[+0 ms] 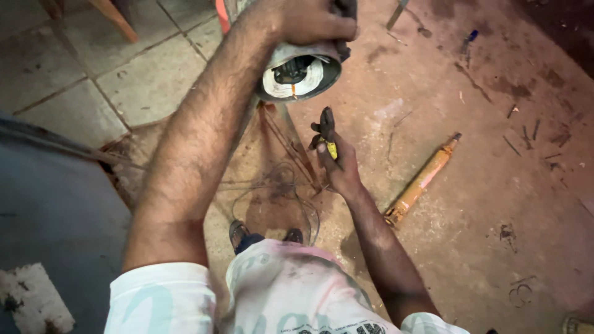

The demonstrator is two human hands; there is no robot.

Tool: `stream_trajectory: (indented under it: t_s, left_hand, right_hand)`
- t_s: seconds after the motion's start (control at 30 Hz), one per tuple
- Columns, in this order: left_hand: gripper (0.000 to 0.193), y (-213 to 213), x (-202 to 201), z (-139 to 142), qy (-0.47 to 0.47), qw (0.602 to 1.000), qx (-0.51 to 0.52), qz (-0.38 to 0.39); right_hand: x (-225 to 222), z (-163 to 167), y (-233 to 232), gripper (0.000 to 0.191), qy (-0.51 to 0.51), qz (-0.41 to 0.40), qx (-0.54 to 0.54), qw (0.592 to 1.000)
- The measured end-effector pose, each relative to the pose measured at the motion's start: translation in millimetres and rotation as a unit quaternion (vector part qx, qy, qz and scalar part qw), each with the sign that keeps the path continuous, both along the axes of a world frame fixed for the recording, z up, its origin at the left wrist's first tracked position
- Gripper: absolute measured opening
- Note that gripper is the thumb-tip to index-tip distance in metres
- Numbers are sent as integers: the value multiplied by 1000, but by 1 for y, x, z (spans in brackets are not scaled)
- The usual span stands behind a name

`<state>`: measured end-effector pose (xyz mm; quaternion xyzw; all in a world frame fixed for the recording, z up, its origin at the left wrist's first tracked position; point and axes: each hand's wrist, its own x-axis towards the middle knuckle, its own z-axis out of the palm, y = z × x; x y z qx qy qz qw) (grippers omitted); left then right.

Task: The person winds a thin metal wire around a cylindrical metal object mounted on a stand. They use a screwdriver to adjust the wire, then switch to pliers to cut and secure the wire. The person continues winding and adjusting the wire by hand.

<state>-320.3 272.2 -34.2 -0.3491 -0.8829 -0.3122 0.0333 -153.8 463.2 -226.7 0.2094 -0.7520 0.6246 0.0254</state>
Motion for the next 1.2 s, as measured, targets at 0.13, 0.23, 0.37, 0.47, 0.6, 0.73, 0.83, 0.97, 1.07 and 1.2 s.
stream_trajectory:
  t_s: [0.13,0.23,0.37,0.47,0.6,0.73,0.83,0.97,1.07,1.2]
  left_hand:
    - [26,3,19,2,78,996,5,-35]
    - [34,10,55,-1,117,985,-55,-112]
    - [45,24,95,0,192,966,-130,-112]
    - [23,22,111,3,195,961,-175,-84]
    - [12,26,116,0,203,941,-262,-66]
    - [18,34,114,-2,185,968,-148,-80]
    - [22,37,113,2,150,979,-93,-97]
    - [18,40,104,15,18,974,-221,-36]
    - [25,35,95,21,48,990,-130,36]
    - [42,18,89,14,253,960,-75,90]
  right_hand:
    - [13,20,8,44,-96,-12,-35,995]
    - [16,30,18,41,-70,22,-53,996]
    - [16,35,21,32,-57,19,-17,998]
    - [16,35,20,31,-52,36,-62,996]
    - [19,37,19,38,-61,21,-56,996]
    - [24,41,20,34,-37,-7,-30,999]
    - [28,44,22,30,-8,-18,-16,1000]
    - [32,44,27,31,-57,-17,-38,998]
    - [37,39,29,30,-67,-10,-14,998]
    - [46,33,26,30,-191,-4,12,981]
